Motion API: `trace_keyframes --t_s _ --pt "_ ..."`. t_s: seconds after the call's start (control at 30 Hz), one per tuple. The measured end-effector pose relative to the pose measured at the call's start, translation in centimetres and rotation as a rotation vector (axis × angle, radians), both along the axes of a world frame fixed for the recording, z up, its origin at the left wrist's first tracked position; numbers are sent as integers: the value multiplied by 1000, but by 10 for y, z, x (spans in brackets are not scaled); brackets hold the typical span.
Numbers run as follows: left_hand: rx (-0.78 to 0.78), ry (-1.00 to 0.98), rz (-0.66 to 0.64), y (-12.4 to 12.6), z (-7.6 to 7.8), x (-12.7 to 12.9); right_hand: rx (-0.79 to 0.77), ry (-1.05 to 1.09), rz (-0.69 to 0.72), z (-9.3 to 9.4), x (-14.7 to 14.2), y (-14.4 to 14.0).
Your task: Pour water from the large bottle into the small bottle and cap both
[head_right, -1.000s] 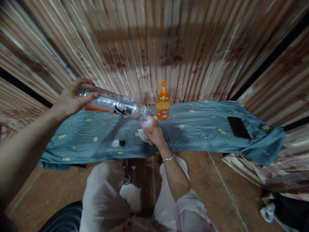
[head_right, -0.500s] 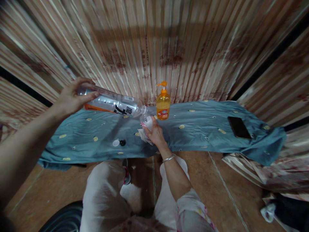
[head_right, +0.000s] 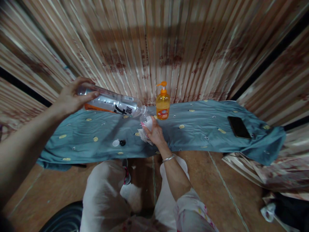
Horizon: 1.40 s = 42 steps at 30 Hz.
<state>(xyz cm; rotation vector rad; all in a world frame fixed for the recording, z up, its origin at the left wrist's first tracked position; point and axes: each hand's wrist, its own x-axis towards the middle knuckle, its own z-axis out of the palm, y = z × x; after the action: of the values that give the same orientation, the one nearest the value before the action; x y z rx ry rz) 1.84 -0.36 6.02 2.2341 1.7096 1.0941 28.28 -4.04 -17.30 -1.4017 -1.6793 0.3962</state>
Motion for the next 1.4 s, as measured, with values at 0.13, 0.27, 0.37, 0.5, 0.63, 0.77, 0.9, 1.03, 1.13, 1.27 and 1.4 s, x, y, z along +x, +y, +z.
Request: trace_keyframes --t_s 0.13,0.27,0.37,0.5,0.63,0.77,0.9,1.03,1.13,1.27,1.4 --pt "6 7 -12 0 0 1 -15 2 4 1 0 -1" --pt "-9 28 10 -2 3 4 -20 6 -6 2 0 -1" --pt "-20 20 4 -3 4 4 -23 5 -6 3 0 -2" --pt "-29 31 -1 -2 5 2 -22 9 5 3 0 -2" --pt "-31 31 -6 -1 5 1 -14 4 13 3 0 -2" --pt "-30 30 -24 0 6 3 -11 2 6 3 0 -2" --pt "-42 32 -15 -3 8 5 -18 13 6 4 0 -2" --pt "-38 50 -9 -4 10 6 -6 17 12 3 0 -2" --pt "-30 67 -8 -2 10 5 3 12 1 2 0 -2" --pt "-33 85 -4 -1 10 5 -12 -2 -5 3 0 -3" --pt "-38 73 -4 -2 11 6 -17 -10 0 4 0 -3"
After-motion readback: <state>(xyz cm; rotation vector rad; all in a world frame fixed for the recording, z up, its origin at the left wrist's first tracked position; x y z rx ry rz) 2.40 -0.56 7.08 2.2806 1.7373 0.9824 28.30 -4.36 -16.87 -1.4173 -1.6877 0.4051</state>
